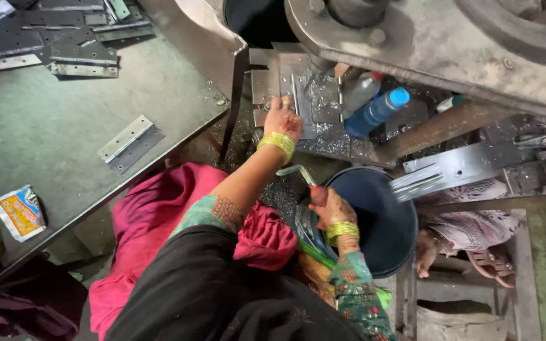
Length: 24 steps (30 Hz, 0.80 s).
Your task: The person operates a manual punching machine to create holes in metal hinge plates. They pick up a hinge plate, place it under the punch, pull the lever to drive the punch, and then remove the finished piece. This process is repeated for multiple hinge plates.
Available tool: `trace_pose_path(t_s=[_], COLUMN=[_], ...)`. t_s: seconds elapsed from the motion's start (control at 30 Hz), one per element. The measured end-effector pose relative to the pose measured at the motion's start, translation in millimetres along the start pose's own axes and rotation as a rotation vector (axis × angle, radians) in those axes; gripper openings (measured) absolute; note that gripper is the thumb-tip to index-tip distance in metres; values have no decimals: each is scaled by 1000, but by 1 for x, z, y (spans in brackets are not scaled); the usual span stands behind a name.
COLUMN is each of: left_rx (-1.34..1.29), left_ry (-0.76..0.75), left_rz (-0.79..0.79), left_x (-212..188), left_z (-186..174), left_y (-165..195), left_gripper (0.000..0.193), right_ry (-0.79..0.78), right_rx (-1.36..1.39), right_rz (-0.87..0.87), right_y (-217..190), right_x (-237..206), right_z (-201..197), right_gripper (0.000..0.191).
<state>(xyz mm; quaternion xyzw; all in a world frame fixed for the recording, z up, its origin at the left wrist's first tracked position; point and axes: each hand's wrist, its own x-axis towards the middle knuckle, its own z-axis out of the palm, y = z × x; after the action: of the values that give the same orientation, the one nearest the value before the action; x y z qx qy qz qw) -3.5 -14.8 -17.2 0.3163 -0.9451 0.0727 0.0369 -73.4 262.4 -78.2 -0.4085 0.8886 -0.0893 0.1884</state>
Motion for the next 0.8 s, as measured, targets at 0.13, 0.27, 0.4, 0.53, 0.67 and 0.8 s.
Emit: trace_pose_path(t_s=[0.13,0.27,0.4,0.53,0.67,0.8], left_rx=[-104,-154,-38,-85,-25,48], left_ry=[209,-37,-58,-147,-32,-68], left_rz=[-98,-30,-17,-83,-98,-114], left_x=[-7,-3,13,23,26,38], left_z=[-5,-10,-15,-12,-6,-8], left_y=[-1,-5,-9,-10,-14,-20], left_gripper=[30,31,34,40,43,53], right_ry=[-51,79,-138,-22,143,-65], right_rx=[-40,54,-42,12,152,-36], right_rz=[143,16,176,119,-36,122], right_y=[-2,-5,-8,-10,-9,-7], right_x=[2,4,4,2,0,-4], right_z=[-2,-5,-9,-11,-11,-6], right_gripper=[86,89,74,77,79,62])
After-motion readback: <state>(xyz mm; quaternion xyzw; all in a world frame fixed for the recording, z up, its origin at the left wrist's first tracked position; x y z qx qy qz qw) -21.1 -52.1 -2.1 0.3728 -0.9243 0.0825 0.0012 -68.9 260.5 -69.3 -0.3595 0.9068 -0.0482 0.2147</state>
